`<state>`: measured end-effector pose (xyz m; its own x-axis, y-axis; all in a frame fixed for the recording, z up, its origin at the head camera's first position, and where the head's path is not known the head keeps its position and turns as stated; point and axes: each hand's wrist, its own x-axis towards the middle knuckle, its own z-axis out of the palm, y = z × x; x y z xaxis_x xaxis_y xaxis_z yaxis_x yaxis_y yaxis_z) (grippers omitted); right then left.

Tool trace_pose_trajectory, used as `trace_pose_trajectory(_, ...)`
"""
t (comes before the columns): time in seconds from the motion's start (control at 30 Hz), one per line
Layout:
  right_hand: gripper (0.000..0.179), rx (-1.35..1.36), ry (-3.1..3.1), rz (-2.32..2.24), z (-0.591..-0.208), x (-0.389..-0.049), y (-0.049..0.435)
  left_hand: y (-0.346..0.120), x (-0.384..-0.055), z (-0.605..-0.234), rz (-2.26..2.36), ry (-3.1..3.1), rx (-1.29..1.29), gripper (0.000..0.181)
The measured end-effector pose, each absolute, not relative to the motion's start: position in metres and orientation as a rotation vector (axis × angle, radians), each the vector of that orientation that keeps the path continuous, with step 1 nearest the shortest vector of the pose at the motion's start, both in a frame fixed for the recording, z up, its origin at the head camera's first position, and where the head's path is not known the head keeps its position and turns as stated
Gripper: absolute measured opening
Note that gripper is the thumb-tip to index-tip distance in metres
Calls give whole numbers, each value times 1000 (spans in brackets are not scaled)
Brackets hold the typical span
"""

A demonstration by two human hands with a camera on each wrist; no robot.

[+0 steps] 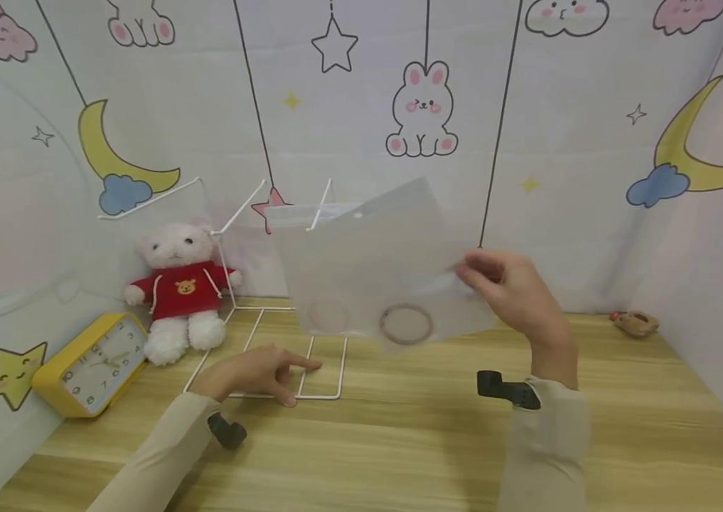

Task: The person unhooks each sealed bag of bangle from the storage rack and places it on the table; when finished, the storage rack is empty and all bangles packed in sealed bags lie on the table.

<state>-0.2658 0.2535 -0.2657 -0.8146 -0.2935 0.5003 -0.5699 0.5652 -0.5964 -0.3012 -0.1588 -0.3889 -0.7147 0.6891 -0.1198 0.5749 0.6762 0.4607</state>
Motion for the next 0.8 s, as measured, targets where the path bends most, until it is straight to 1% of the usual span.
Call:
trace_pose_trajectory(0.13, 32, 682, -2479, 1110, -268, -265, 263, -160, -303, -390, 578, 2615, 1018, 66)
trace_pose_trajectory(0.3, 29, 668, -2487, 1092, -273, -267, 275, -160, -304, -391, 569, 2616, 1018, 67)
trace_pose_trajectory(0.53, 19, 663, -2465, 1128, -280, -268, 292, -161, -303, -392, 559, 2623, 1023, 67)
trace_pose_trajectory(0.8, 23, 590, -2486, 1178, -286, -264, 311, -160, -302, -394, 567, 2621, 964, 67)
